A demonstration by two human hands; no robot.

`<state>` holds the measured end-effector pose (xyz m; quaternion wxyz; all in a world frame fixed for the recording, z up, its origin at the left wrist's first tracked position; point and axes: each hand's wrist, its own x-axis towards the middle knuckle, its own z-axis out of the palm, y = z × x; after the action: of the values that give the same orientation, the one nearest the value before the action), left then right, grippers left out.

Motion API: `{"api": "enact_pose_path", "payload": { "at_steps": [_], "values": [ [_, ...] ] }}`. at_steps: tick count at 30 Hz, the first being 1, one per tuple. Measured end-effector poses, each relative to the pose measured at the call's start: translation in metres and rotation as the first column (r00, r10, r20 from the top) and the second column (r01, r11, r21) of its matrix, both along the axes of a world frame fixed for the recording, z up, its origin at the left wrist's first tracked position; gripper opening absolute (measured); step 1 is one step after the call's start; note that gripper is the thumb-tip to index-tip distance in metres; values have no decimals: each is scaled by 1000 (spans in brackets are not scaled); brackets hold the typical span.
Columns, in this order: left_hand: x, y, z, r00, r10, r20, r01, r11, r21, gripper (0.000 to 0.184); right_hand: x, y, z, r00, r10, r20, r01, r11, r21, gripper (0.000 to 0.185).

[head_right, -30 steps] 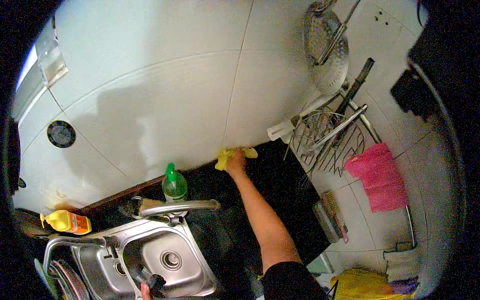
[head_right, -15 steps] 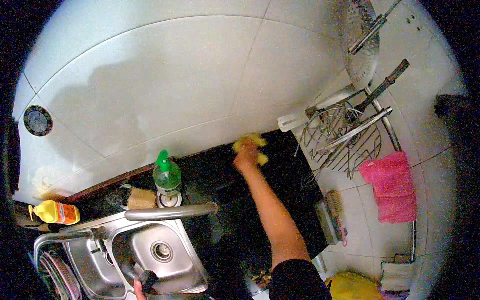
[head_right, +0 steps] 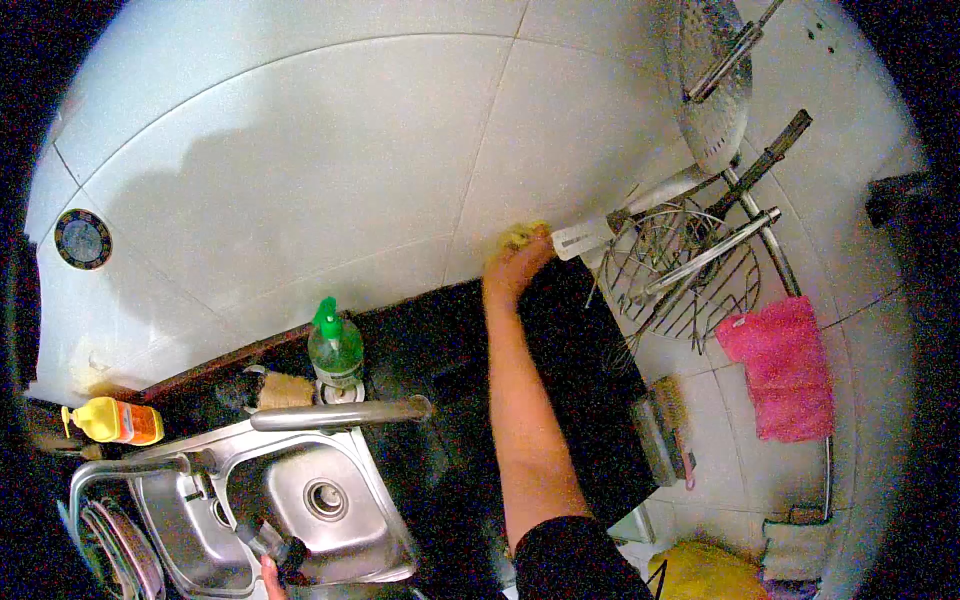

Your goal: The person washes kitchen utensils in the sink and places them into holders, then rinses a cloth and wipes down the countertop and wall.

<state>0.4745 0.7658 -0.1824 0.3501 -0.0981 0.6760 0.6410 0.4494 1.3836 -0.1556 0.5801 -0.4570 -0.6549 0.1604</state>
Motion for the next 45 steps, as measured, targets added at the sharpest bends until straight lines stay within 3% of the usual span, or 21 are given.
{"api": "enact_pose_path", "payload": {
  "at_steps": [4, 5, 7, 9, 11, 12, 13, 15, 17, 21, 25, 28, 29, 32, 33, 35, 38, 39, 40, 43, 45],
  "values": [
    [3, -3, -12, 1000, -9, -23, 10, 1000, 25, 59, 3, -36, -20, 930, 82, 359, -25, 987, -160, 40],
    [5, -8, -18, 999, -17, -36, 18, 999, 37, 59, 13, -49, -27, 880, 336, 334, -219, 914, -342, 38],
    [6, -5, -15, 999, -24, -47, 27, 998, 61, 60, 26, -71, -36, 641, 755, 141, -524, 564, -638, 34],
    [10, 0, 4, 1000, 8, -7, -8, 1000, -1, 68, 44, -51, -44, 730, 683, 1, -586, 627, -513, 36],
    [13, 1, 24, 998, 16, -54, -16, 1000, 1, 67, 55, -31, -19, 749, 506, -428, -662, 560, -498, 43],
    [16, 9, 40, 999, 38, -21, -38, 999, -26, 65, 57, -30, 14, 865, 473, -166, -469, 646, -603, 44],
    [19, 7, 48, 999, 47, 16, -46, 998, -43, 64, 54, -19, 6, 863, 428, 267, -260, 831, -491, 44],
    [22, 0, 52, 994, 54, 98, -48, 997, -63, 61, 31, -26, -47, 729, 204, 653, 67, 929, -365, 53],
    [28, -4, 41, 993, 94, -66, -100, 991, -93, 63, 15, -65, -33, 667, 313, 676, -5, 909, -416, 51],
    [27, -24, 22, 988, 51, 144, -56, 998, 33, 65, -9, -158, -49, 527, 568, 632, -390, 823, -414, 37],
    [21, -14, 45, 995, 53, 80, -59, 995, 81, 65, 27, -243, -50, 597, 382, 705, -544, 839, 7, 32],
    [18, -24, 56, 998, 59, 32, -63, 991, 114, 63, 62, -269, -29, 436, 788, 435, -613, 614, -497, 20],
    [14, -19, 66, 999, 34, -1, -34, 989, 146, 62, 63, -255, -19, 436, 769, 468, -655, 627, -421, 17],
    [14, -27, 76, 997, 72, 3, -72, 992, 105, 62, 56, -178, -21, 752, 522, 402, -401, 847, -349, 18],
    [14, -33, 73, 993, 113, -26, -110, 988, 111, 63, 60, -143, -1, 658, 394, 642, -390, 907, -157, 22],
    [14, -46, 70, 994, 98, -39, -94, 990, 105, 65, 53, -112, -2, 585, 281, 761, -93, 955, -281, 22],
    [17, -46, 81, 996, 81, -27, -78, 993, 93, 65, 34, -121, -16, 411, 341, 845, 9, 926, -378, 22],
    [17, -47, 84, 998, 62, -29, -59, 994, 92, 65, 34, -137, -4, 352, 576, 738, -180, 815, -550, 26],
    [18, -55, 76, 997, 76, 5, -76, 990, 122, 64, 34, -163, -4, 549, 625, 555, -248, 756, -605, 26],
    [19, -66, 61, 996, 90, 26, -93, 982, 163, 63, 5, -197, -48, 319, 181, 930, -136, 980, -144, 18],
    [16, -72, 62, 995, 98, 9, -98, 980, 174, 63, 17, -224, -39, 269, 68, 961, -228, 974, -5, 18]
  ]
}}
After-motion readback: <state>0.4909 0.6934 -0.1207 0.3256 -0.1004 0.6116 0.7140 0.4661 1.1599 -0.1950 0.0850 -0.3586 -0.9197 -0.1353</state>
